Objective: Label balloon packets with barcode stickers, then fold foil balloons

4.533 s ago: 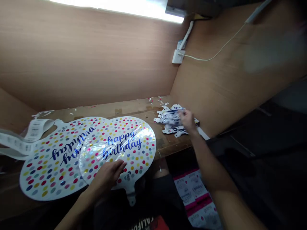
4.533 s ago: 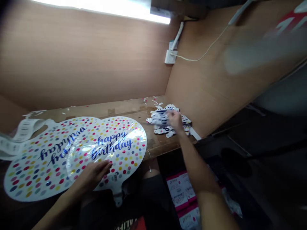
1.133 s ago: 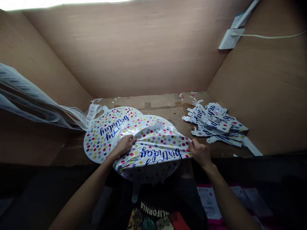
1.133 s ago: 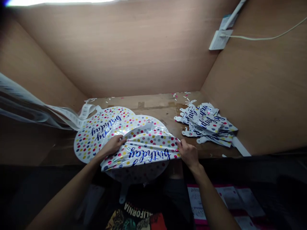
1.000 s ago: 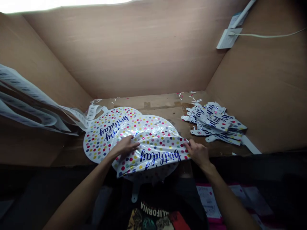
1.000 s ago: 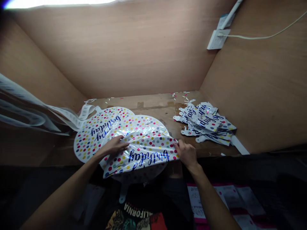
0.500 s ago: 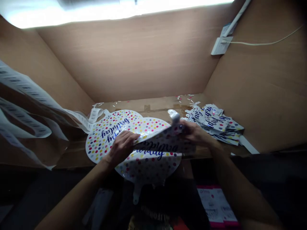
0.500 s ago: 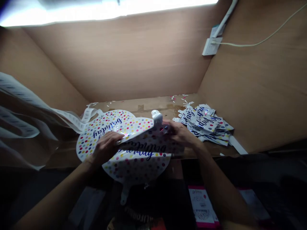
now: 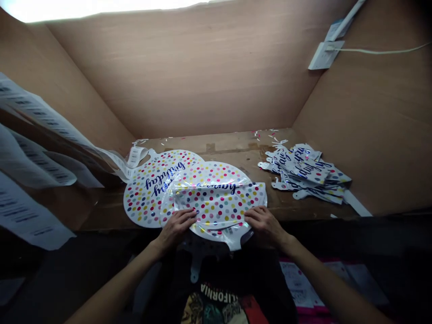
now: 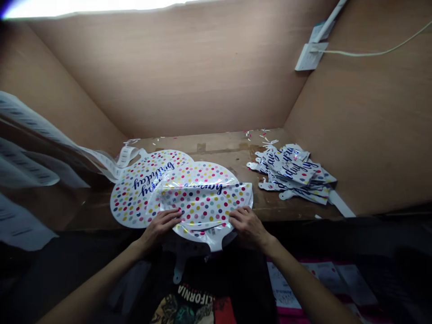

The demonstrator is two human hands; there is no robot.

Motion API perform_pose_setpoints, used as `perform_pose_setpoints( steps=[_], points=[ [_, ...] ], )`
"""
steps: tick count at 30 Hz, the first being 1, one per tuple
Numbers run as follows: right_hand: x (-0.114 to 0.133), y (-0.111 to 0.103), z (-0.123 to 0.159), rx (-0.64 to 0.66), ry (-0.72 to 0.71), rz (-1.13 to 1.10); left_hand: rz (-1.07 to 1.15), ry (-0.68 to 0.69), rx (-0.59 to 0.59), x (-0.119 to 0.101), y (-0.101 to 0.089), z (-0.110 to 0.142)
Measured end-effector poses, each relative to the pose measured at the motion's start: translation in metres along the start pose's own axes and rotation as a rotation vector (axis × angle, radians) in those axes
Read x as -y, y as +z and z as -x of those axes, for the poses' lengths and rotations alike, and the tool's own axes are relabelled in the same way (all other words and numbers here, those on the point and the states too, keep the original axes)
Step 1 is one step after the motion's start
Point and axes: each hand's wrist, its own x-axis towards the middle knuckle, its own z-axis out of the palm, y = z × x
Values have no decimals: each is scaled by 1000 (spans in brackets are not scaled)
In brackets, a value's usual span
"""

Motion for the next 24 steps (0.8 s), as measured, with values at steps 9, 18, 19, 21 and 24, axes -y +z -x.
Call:
perform_pose_setpoints(
  steps=[9, 18, 19, 21, 24],
  points=[
    [-9, -5, -15, 22, -11, 111, -67, -17, -47, -5, -3, -9],
    [-6, -4, -5, -92, -105, 15, 63, 7, -76, -11, -5, -14],
    [-6, -4, -4, -77, -110, 0, 91, -4, -63, -10, -5, -14],
    [-8, -3, -2, -32, -113, -28, 157, -28, -29, -11, -6, -14],
    [-11, -2, -1, 4, -67, -101, 259, -41, 44, -12, -10, -18]
  ],
)
